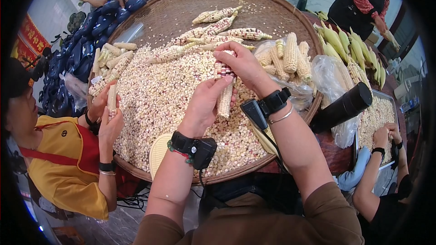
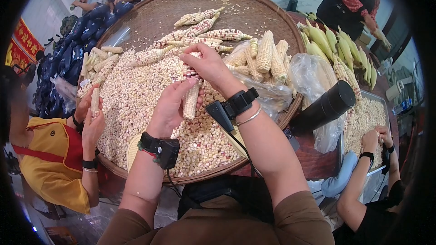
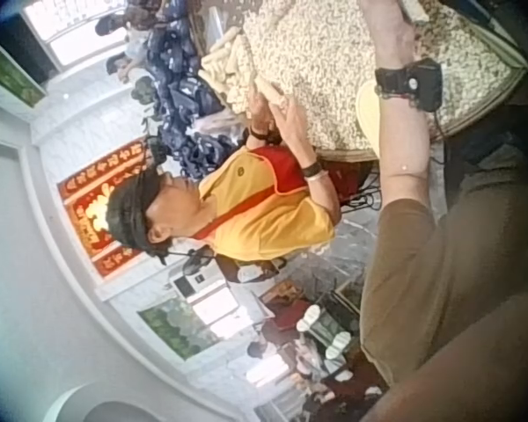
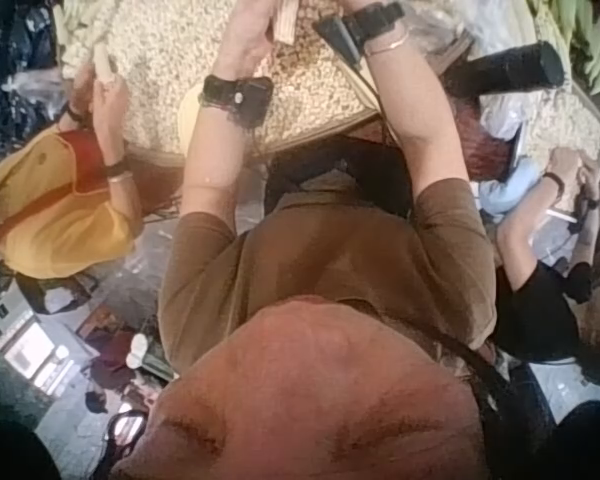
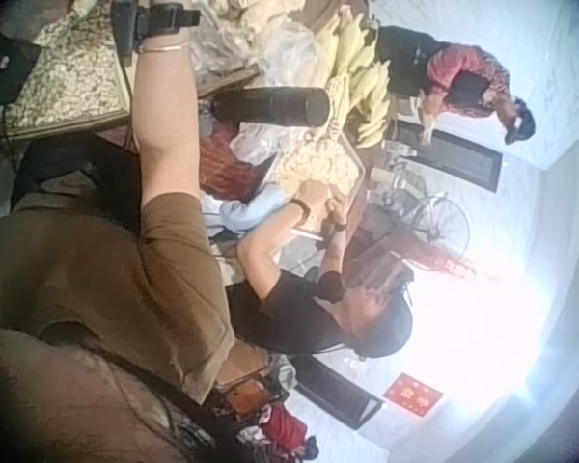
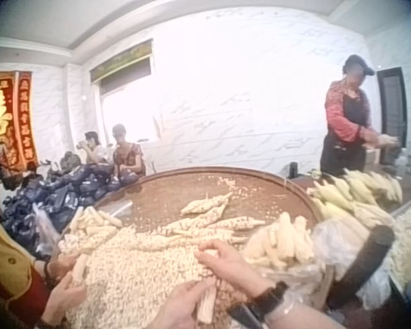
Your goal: Shelling corn kernels from the cob by hand into a large woven basket.
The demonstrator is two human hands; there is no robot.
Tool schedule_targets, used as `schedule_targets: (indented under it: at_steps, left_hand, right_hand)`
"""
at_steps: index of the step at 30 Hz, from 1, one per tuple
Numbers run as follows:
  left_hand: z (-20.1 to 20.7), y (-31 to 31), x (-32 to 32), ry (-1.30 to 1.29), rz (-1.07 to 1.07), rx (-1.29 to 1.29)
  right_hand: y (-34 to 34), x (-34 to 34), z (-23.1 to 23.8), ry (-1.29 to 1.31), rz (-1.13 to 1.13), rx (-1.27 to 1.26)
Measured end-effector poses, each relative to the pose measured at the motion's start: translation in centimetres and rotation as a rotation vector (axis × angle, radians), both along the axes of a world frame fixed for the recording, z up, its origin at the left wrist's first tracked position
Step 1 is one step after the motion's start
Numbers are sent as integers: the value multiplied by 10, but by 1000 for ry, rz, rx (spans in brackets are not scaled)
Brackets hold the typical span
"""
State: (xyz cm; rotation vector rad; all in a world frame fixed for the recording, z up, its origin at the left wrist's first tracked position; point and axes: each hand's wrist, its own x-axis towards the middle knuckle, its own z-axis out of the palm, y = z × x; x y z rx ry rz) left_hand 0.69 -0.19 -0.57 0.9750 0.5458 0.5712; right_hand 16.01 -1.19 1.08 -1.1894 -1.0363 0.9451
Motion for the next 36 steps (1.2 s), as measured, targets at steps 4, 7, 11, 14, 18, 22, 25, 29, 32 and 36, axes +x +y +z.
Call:
schedule_targets:
  at_steps: [4,7,11,14,18,22,25,29,32,36]
  left_hand:
    - [-1,0,-1,-14,-2,1]
    - [-1,0,-1,-30,3,2]
    - [-1,-1,-1,-66,-4,16]
    - [5,-2,-3,-83,-11,15]
    - [5,-1,-4,-102,-42,5]
    - [4,0,-4,-85,-37,-28]
    - [6,-1,-4,-47,-22,-58]
    - [6,1,-4,-21,-9,-22]
    - [6,1,-4,-30,-16,-1]
    - [4,2,-6,-62,-30,3]
  right_hand:
    - [2,-1,-2,49,13,8]
    - [2,-1,0,110,14,6]
    - [5,2,-3,165,12,38]
    - [3,2,3,344,74,82]
    - [3,4,3,368,140,87]
    - [3,2,2,359,131,96]
    - [5,0,0,257,76,52]
    - [4,-1,0,252,68,73]
    - [3,0,3,291,84,91]
    - [2,-1,5,317,107,81]
